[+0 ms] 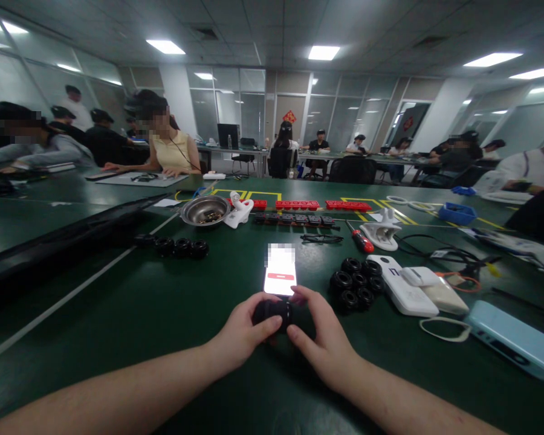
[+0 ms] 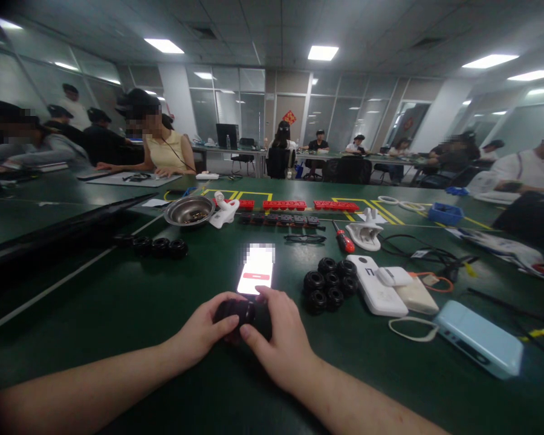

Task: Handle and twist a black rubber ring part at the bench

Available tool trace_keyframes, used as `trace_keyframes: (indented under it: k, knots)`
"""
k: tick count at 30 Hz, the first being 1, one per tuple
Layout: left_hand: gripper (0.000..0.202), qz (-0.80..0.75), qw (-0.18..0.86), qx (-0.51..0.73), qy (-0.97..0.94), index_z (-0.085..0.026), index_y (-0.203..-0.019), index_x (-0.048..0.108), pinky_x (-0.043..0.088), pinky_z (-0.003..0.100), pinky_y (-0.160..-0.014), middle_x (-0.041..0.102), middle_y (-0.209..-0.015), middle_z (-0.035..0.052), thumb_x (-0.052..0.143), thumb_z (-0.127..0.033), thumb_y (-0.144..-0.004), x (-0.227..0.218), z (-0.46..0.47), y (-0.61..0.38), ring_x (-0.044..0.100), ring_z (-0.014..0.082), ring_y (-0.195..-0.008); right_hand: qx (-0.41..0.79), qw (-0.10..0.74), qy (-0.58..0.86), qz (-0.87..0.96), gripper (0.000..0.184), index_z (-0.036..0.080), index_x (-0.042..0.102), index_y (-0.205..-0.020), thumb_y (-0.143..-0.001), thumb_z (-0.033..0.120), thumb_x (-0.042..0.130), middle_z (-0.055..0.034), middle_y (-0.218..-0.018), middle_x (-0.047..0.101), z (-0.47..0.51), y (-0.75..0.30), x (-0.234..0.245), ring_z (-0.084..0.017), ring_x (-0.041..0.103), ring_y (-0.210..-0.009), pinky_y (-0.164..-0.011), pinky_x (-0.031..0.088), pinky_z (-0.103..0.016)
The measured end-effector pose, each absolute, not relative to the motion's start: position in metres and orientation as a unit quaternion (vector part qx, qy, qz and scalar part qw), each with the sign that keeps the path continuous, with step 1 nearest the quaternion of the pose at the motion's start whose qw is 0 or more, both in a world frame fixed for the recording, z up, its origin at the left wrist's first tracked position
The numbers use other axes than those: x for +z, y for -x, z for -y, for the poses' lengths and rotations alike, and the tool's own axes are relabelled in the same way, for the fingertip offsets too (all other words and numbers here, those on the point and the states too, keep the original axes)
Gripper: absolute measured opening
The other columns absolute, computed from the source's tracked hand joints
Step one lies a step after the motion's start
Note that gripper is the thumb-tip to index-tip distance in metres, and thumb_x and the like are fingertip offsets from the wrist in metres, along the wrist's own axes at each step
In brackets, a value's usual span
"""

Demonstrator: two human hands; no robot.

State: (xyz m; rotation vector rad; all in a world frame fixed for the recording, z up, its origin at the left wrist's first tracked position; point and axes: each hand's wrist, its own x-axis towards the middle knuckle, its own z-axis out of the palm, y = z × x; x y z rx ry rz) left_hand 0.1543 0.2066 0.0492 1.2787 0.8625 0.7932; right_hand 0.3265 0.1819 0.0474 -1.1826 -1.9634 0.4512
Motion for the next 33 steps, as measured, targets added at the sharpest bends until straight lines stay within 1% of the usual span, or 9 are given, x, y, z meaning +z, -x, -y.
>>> trace_keyframes:
  k: [2,4,8,11,14,16,22,28,33]
  knots:
    - [0.040,-0.381,0.643,0.347,-0.566,-0.017,-0.096,0.049,0.043,0.025,-0.054,0.054,-0.087,0.0020,0.064,-0.037,-0.064,0.0477,-0.2072,-0.1544,0.054,0.0111,-0.061,0.179,0.363,0.489,0.773,0.024,0.019,0.053,-0.099,-0.079,0.033,0.052,-0.0052,-0.085,0.058,-0.1841,-0.3262,0.0482,-0.022,0.053,-0.080,-0.072,0.043,-0.039]
    - [0.042,-0.382,0.642,0.338,-0.573,-0.015,-0.099,0.048,0.041,0.024,-0.051,0.056,-0.084,0.0030,0.061,-0.040,-0.067,0.0471,-0.2086,-0.1541,0.055,0.0108,-0.057,0.179,0.355,0.474,0.786,0.021,0.021,0.054,-0.098,-0.079,0.029,0.054,-0.0044,-0.085,0.059,-0.1845,-0.3258,0.0494,-0.021,0.053,-0.080,-0.073,0.042,-0.039]
    - [0.043,-0.391,0.639,0.327,-0.576,-0.012,-0.095,0.048,0.039,0.024,-0.049,0.057,-0.077,0.0028,0.056,-0.045,-0.069,0.0497,-0.2103,-0.1540,0.054,0.0115,-0.055,0.165,0.388,0.423,0.802,0.046,0.023,0.040,-0.117,-0.074,0.024,0.058,-0.0072,-0.111,0.051,-0.1810,-0.3255,0.0485,-0.023,0.047,-0.101,-0.086,0.037,-0.041]
    - [0.040,-0.396,0.645,0.335,-0.562,-0.015,-0.093,0.049,0.042,0.024,-0.052,0.054,-0.081,0.0012,0.062,-0.040,-0.065,0.0520,-0.2092,-0.1554,0.053,0.0100,-0.058,0.159,0.402,0.458,0.776,0.054,0.021,0.033,-0.122,-0.074,0.032,0.057,-0.0099,-0.114,0.047,-0.1809,-0.3265,0.0457,-0.025,0.046,-0.101,-0.086,0.038,-0.043]
    - [0.043,-0.392,0.651,0.340,-0.554,-0.016,-0.095,0.049,0.043,0.024,-0.054,0.053,-0.085,0.0012,0.065,-0.039,-0.063,0.0514,-0.2087,-0.1562,0.053,0.0091,-0.057,0.181,0.370,0.490,0.768,0.027,0.019,0.049,-0.105,-0.081,0.031,0.048,-0.0065,-0.091,0.057,-0.1843,-0.3271,0.0462,-0.022,0.052,-0.084,-0.074,0.042,-0.041]
    - [0.045,-0.384,0.654,0.336,-0.559,-0.015,-0.097,0.048,0.043,0.025,-0.053,0.054,-0.085,0.0020,0.063,-0.042,-0.064,0.0504,-0.2094,-0.1557,0.054,0.0093,-0.055,0.197,0.357,0.480,0.777,0.018,0.020,0.054,-0.097,-0.082,0.028,0.047,-0.0044,-0.083,0.058,-0.1857,-0.3267,0.0484,-0.020,0.053,-0.079,-0.071,0.043,-0.038]
    - [0.046,-0.393,0.651,0.329,-0.561,-0.012,-0.096,0.048,0.042,0.025,-0.051,0.057,-0.074,0.0017,0.058,-0.046,-0.067,0.0511,-0.2107,-0.1534,0.055,0.0111,-0.054,0.170,0.397,0.419,0.799,0.042,0.022,0.040,-0.116,-0.077,0.023,0.054,-0.0070,-0.110,0.051,-0.1813,-0.3254,0.0507,-0.022,0.046,-0.101,-0.087,0.038,-0.039]
    - [0.050,-0.383,0.658,0.342,-0.551,-0.014,-0.100,0.048,0.043,0.025,-0.053,0.057,-0.087,0.0039,0.065,-0.042,-0.063,0.0488,-0.2096,-0.1537,0.056,0.0099,-0.055,0.200,0.358,0.485,0.773,0.017,0.020,0.055,-0.097,-0.082,0.027,0.049,-0.0044,-0.085,0.058,-0.1849,-0.3262,0.0486,-0.020,0.053,-0.079,-0.071,0.043,-0.036]
    - [0.048,-0.388,0.655,0.334,-0.556,-0.012,-0.096,0.048,0.043,0.026,-0.054,0.059,-0.073,0.0021,0.060,-0.047,-0.066,0.0519,-0.2098,-0.1536,0.057,0.0128,-0.057,0.195,0.393,0.421,0.794,0.035,0.022,0.046,-0.111,-0.078,0.021,0.054,-0.0053,-0.104,0.054,-0.1830,-0.3257,0.0510,-0.020,0.049,-0.096,-0.083,0.040,-0.036]
